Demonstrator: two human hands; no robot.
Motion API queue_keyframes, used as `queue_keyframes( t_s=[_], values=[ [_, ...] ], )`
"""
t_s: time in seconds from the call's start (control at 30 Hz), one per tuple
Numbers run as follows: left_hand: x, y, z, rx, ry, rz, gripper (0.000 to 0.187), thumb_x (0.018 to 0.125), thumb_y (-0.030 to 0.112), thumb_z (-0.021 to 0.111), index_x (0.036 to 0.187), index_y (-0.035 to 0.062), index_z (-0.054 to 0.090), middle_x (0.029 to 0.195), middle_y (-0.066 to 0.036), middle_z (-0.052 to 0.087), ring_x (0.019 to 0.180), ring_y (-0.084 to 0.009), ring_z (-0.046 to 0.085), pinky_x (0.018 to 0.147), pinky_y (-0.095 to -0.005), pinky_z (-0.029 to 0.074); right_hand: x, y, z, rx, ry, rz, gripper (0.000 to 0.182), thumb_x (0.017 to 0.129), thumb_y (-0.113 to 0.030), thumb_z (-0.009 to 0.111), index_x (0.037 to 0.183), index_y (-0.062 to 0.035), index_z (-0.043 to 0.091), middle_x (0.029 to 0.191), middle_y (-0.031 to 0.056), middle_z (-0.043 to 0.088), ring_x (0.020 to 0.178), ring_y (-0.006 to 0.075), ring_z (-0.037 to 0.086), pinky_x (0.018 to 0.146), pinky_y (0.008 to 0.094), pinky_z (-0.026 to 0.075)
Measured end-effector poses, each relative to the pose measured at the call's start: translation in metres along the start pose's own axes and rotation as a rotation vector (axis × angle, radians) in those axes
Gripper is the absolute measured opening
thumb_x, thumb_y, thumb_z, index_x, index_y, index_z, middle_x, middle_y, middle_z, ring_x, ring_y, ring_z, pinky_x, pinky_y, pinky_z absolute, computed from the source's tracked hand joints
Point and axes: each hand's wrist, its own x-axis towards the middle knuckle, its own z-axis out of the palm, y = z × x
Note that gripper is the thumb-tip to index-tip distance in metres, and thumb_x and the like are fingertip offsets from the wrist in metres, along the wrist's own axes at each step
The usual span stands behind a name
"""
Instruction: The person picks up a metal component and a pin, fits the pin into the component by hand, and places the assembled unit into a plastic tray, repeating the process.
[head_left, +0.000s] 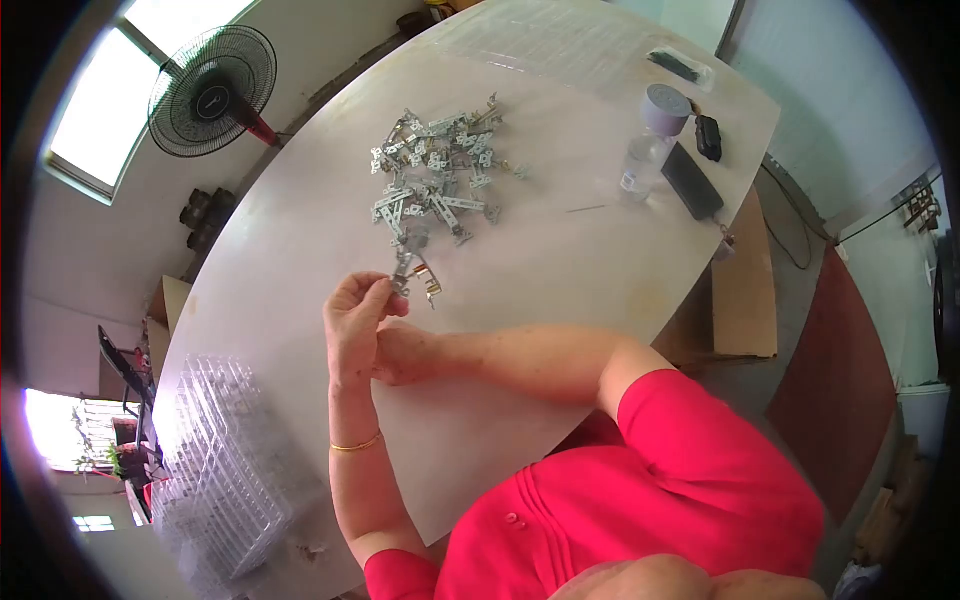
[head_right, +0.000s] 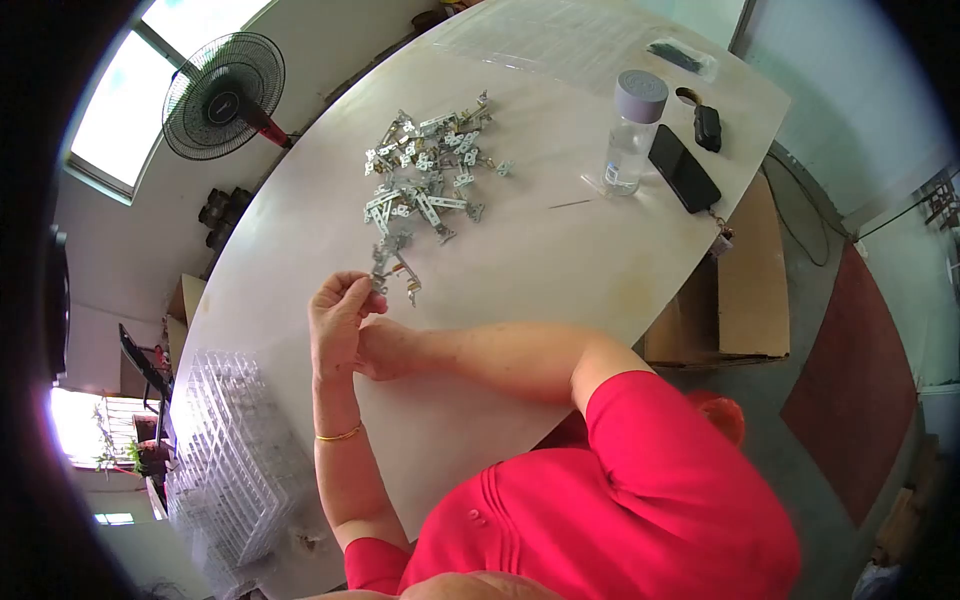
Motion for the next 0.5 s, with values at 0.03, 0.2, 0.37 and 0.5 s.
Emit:
queue_keyframes(
  t_s=[0.03, 0.2, 0.37, 0.5],
  values=[
    [0.001, -0.004, -0.008, -0.059, 0.017, -0.002, 0.012, 0.098, 0.005, 0.064, 0.102, -0.0055, 0.065, 0.084, -0.010, 0.069, 0.074, -0.0170, 0.068, 0.069, -0.0295, 0.058, 0.000, -0.001, 0.001, -0.011, -0.041, 0.033, 0.010, 0.093, -0.009, 0.060, 0.094, -0.0090, 0.069, 0.093, 0.0119, 0.072, 0.091, 0.0313, 0.069, 0.078, 0.0439, 0.053],
    [0.004, -0.019, -0.033, -0.249, 0.075, -0.046, 0.012, 0.098, 0.005, 0.065, 0.104, -0.0060, 0.063, 0.087, -0.011, 0.067, 0.075, -0.0178, 0.068, 0.067, -0.0307, 0.058, 0.000, -0.012, -0.008, -0.068, -0.100, 0.117, 0.011, 0.093, -0.017, 0.061, 0.093, -0.0127, 0.071, 0.091, 0.0085, 0.073, 0.088, 0.0298, 0.069, 0.075, 0.0447, 0.053],
    [0.003, -0.022, -0.047, -0.221, 0.174, -0.118, 0.015, 0.098, 0.005, 0.065, 0.106, -0.0075, 0.061, 0.088, -0.012, 0.066, 0.075, -0.0184, 0.068, 0.067, -0.0297, 0.058, 0.005, 0.012, 0.013, -0.196, -0.151, 0.004, 0.008, 0.090, -0.017, 0.062, 0.089, -0.0140, 0.070, 0.090, 0.0062, 0.072, 0.086, 0.0266, 0.069, 0.071, 0.0419, 0.053],
    [0.003, -0.021, -0.050, -0.211, 0.216, -0.160, 0.016, 0.098, 0.006, 0.067, 0.106, -0.0068, 0.061, 0.086, -0.011, 0.066, 0.072, -0.0179, 0.067, 0.066, -0.0284, 0.058, 0.001, 0.016, 0.024, 0.085, -0.037, 0.141, 0.003, 0.083, -0.012, 0.065, 0.082, -0.0137, 0.064, 0.086, 0.0024, 0.067, 0.083, 0.0240, 0.065, 0.070, 0.0398, 0.052]
  ],
)
